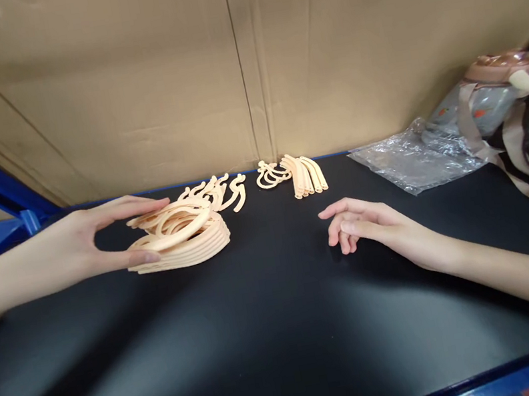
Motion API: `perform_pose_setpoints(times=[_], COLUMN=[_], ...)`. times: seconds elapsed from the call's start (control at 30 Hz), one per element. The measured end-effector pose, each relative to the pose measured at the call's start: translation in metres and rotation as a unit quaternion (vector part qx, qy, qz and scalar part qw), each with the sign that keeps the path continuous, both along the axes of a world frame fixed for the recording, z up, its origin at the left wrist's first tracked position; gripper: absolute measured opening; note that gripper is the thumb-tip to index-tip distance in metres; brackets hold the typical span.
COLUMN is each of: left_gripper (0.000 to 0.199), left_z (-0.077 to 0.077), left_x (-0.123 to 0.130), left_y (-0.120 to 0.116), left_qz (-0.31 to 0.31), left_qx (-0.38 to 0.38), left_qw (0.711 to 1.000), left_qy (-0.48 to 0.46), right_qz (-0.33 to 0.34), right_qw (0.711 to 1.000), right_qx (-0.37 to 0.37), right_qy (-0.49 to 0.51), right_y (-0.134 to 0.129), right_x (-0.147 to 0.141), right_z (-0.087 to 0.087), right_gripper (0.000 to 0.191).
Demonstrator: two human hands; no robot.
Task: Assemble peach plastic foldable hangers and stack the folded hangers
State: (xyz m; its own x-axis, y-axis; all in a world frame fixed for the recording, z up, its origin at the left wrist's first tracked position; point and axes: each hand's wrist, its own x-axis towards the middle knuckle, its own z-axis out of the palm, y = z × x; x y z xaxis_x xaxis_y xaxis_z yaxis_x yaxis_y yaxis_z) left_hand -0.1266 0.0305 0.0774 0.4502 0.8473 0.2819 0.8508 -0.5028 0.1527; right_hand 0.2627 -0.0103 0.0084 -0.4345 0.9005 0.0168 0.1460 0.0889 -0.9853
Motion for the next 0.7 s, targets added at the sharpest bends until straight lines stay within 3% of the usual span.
perform_pose_setpoints(times=[0.1, 0.37, 0.57, 0.7], left_gripper=[0.070, 0.060, 0.075, 0.075], left_z=[0.004, 0.002, 0.000, -0.001], left_x=[-0.003, -0.003, -0.007, -0.007], left_y=[0.004, 0.007, 0.014, 0.014], left_qz=[0.018, -0.014, 0.018, 0.044], left_qx=[-0.085, -0.082, -0.125, -0.154], left_qw=[0.996, 0.996, 0.992, 0.987], left_qy=[0.011, 0.028, 0.020, 0.020], right_qz=[0.004, 0.016, 0.019, 0.022], right_qw=[1.000, 0.999, 0.999, 0.999], right_qx=[-0.008, -0.029, -0.025, -0.025], right_qy=[-0.006, -0.015, -0.014, -0.012], right_y=[0.000, 0.000, 0.001, 0.001], right_x=[0.001, 0.001, 0.002, 0.002], right_z=[0.000, -0.002, -0.004, -0.003], right_gripper=[0.032, 0.032, 0.031, 0.028])
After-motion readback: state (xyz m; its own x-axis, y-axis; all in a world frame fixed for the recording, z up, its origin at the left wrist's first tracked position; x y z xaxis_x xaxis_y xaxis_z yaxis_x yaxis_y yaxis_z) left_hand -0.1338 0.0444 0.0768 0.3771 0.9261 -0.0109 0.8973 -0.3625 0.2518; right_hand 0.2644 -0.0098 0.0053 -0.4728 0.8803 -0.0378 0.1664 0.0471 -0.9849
